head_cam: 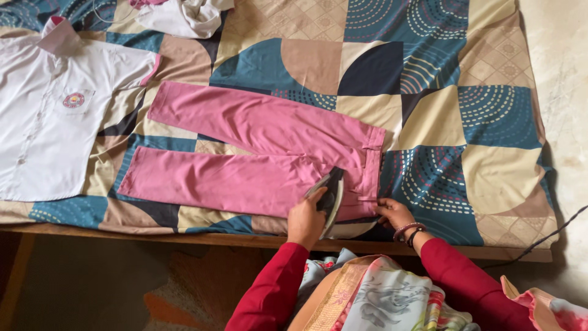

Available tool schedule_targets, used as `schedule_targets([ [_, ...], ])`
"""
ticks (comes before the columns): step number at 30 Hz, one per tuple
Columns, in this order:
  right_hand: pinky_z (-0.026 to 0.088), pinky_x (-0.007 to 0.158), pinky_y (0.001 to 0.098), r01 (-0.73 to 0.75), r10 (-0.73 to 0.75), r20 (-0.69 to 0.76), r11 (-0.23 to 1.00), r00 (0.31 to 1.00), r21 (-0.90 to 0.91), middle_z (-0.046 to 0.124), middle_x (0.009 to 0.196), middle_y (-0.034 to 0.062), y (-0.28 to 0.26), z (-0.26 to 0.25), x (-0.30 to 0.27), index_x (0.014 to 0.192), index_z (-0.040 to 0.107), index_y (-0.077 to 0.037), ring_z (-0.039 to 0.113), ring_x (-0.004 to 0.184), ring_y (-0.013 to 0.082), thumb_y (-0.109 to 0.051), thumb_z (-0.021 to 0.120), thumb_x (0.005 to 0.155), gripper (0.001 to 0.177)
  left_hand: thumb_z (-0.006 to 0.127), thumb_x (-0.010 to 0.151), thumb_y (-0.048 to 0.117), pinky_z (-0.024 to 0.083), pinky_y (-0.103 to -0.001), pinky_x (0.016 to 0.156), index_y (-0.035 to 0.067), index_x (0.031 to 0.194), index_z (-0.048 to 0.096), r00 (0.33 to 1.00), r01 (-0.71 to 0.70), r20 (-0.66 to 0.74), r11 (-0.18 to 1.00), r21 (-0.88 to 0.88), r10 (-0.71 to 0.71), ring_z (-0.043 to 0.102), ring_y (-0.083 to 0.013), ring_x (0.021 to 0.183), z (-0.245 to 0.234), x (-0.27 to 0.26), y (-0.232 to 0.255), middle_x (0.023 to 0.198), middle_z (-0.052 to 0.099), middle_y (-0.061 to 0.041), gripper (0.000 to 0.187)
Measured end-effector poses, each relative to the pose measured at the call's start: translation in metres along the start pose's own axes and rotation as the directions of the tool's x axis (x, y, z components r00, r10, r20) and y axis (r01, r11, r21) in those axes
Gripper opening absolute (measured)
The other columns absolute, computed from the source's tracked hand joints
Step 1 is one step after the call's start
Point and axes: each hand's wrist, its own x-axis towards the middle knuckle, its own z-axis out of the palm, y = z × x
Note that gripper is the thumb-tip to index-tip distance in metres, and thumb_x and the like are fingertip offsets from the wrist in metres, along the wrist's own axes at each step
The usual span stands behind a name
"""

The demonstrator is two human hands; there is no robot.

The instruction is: The person irons a pair of pink trousers laid out on a patterned bedsheet. They smooth the fabric with their hands, then use an electric iron to press the legs and waist area. A white shirt is visible nearby.

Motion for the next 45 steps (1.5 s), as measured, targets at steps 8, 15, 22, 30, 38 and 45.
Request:
schedule_targets([
  [8, 0.048, 0.057, 0.0282, 0.108, -0.107, 0.012, 0.993, 0.994, -0.05, 0.072, 0.08, 0.0015, -0.002, 0.002, -0.013, 0.102, 0.07, -0.007, 0.065, 0.061, 0.0126, -0.027, 0.072, 0.092, 0.023, 0.072, 0.071, 0.0, 0.055, -0.044, 0.088, 0.023, 0.131, 0.07, 0.995, 0.021, -0.101, 1.0, 0.011, -0.019, 0.071, -0.0365, 0.097, -0.018, 0.003, -0.025, 0.113, 0.072, -0.019, 0.064],
  [15, 0.048, 0.057, 0.028, 0.041, -0.041, 0.003, 0.999, 0.999, -0.007, 0.073, 0.084, 0.0001, 0.002, 0.003, -0.023, 0.106, 0.07, -0.01, 0.067, 0.063, 0.0131, -0.026, 0.067, 0.093, 0.021, 0.073, 0.075, 0.002, 0.054, -0.044, 0.089, 0.027, 0.135, 0.067, 0.981, 0.169, -0.096, 0.985, 0.023, -0.166, 0.07, -0.0366, 0.101, -0.032, -0.005, -0.029, 0.112, 0.071, -0.017, 0.066],
  [22, 0.049, 0.059, 0.0283, -0.022, 0.022, -0.004, 0.999, 1.0, 0.039, 0.072, 0.085, 0.0019, 0.009, 0.002, -0.005, 0.107, 0.07, -0.008, 0.068, 0.064, 0.0151, -0.021, 0.07, 0.092, 0.02, 0.075, 0.072, 0.001, 0.054, -0.045, 0.09, 0.021, 0.135, 0.066, 0.997, -0.026, -0.076, 0.999, -0.021, 0.025, 0.069, -0.039, 0.103, -0.026, 0.003, -0.031, 0.124, 0.069, -0.017, 0.066],
  [30, 0.052, 0.063, 0.0288, -0.036, 0.034, 0.022, 0.995, 0.999, 0.091, 0.072, 0.088, 0.0016, 0.011, 0.002, -0.005, 0.109, 0.07, -0.009, 0.069, 0.066, 0.0151, -0.021, 0.07, 0.092, 0.021, 0.072, 0.077, 0.003, 0.054, -0.047, 0.088, 0.024, 0.137, 0.064, 0.99, 0.076, -0.119, 0.997, 0.024, -0.073, 0.069, -0.0383, 0.097, -0.018, 0.003, -0.04, 0.108, 0.07, -0.018, 0.064],
  [38, 0.052, 0.066, 0.0286, -0.057, 0.055, 0.04, 0.995, 0.998, 0.077, 0.072, 0.091, -0.0001, 0.008, 0.002, -0.006, 0.108, 0.069, -0.011, 0.07, 0.07, 0.0143, -0.022, 0.07, 0.092, 0.019, 0.071, 0.076, 0.002, 0.054, -0.047, 0.087, 0.022, 0.139, 0.062, 0.991, -0.068, -0.109, 0.997, 0.035, 0.071, 0.068, -0.0386, 0.1, -0.021, 0.01, -0.046, 0.112, 0.069, -0.017, 0.067],
  [45, 0.052, 0.066, 0.0298, 0.014, -0.017, 0.026, 0.996, 1.0, 0.088, 0.075, 0.093, 0.0019, 0.011, 0.006, -0.008, 0.11, 0.068, -0.008, 0.07, 0.071, 0.0158, -0.019, 0.07, 0.094, 0.02, 0.07, 0.079, 0.002, 0.055, -0.047, 0.084, 0.028, 0.141, 0.06, 0.991, 0.116, -0.07, 0.991, 0.064, -0.112, 0.069, -0.0366, 0.098, -0.028, -0.002, -0.045, 0.113, 0.068, -0.013, 0.068],
])
